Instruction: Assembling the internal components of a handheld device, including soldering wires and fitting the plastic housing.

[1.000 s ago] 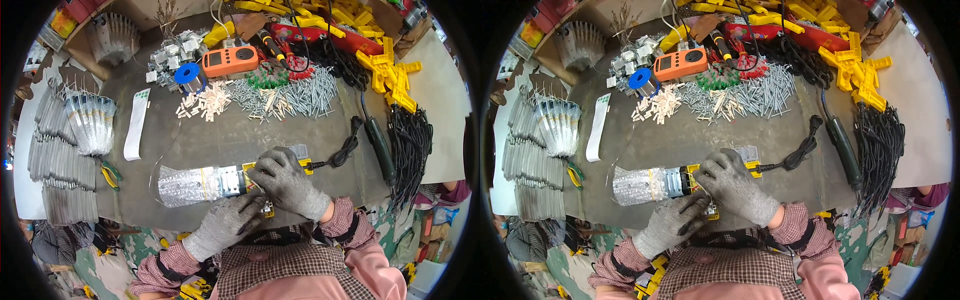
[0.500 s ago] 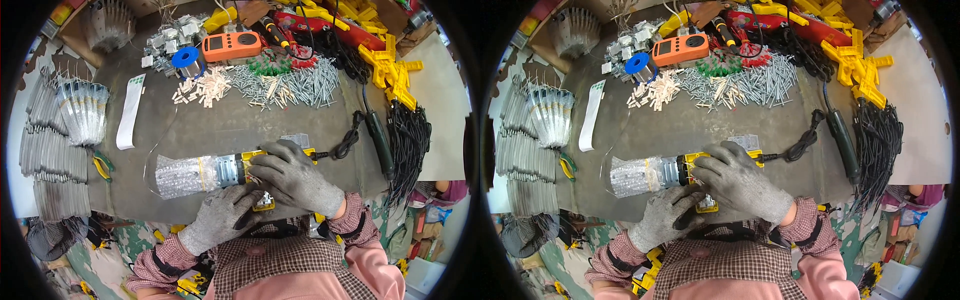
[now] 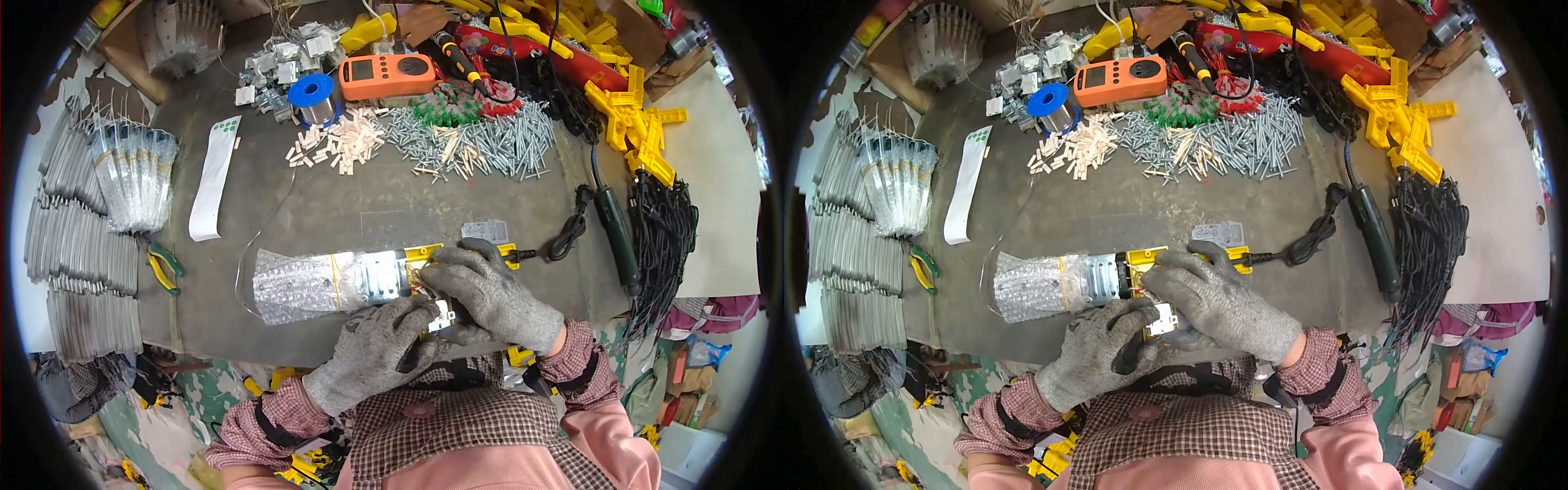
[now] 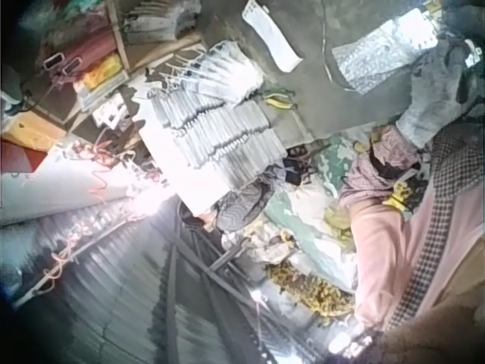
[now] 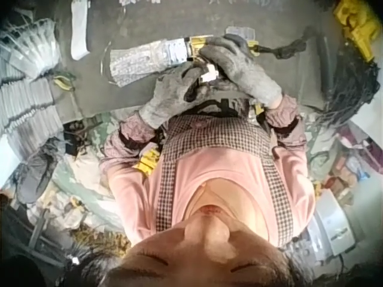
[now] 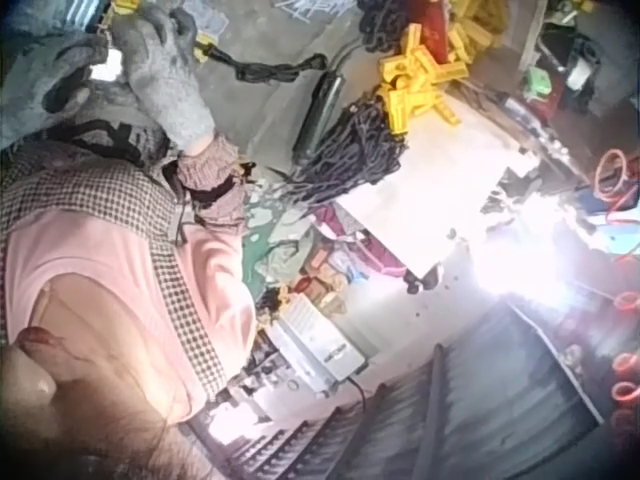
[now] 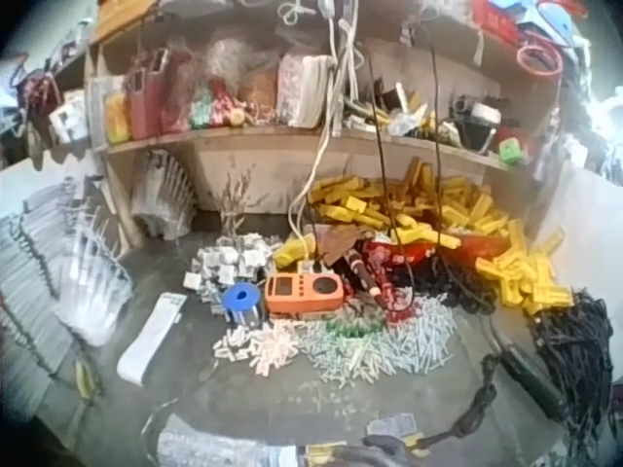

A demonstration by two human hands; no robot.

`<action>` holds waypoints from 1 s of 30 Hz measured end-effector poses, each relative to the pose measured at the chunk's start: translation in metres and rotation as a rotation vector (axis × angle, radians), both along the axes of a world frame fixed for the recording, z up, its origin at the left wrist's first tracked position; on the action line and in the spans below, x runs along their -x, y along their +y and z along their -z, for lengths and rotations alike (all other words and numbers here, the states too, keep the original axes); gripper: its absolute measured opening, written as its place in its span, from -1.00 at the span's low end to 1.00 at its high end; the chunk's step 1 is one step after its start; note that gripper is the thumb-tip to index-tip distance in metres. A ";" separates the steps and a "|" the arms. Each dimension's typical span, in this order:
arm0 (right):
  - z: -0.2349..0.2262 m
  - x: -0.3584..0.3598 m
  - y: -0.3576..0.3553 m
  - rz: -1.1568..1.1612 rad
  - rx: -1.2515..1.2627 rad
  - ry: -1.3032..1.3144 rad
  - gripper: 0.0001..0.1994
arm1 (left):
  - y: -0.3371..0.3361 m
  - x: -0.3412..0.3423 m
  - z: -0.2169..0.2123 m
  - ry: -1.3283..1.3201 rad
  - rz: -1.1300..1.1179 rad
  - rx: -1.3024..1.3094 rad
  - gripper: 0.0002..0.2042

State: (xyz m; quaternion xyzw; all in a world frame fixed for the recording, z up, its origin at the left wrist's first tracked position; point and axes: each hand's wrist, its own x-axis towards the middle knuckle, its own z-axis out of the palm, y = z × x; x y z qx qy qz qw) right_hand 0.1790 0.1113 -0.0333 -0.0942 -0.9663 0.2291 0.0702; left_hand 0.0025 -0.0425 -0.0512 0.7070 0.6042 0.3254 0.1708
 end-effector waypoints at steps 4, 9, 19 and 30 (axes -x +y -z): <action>-0.001 -0.001 0.000 0.003 0.014 0.018 -0.35 | -0.004 0.004 0.011 0.156 0.062 -0.058 -0.55; -0.003 0.001 0.001 -0.024 -0.020 0.057 -0.41 | -0.005 0.009 0.009 0.256 0.114 -0.041 -0.55; 0.004 0.006 0.004 -0.065 -0.182 0.019 -0.45 | 0.006 0.006 -0.039 0.063 0.051 0.361 -0.50; -0.005 -0.004 0.013 -0.126 -0.050 0.032 -0.51 | 0.009 0.004 -0.015 0.001 0.017 0.058 -0.57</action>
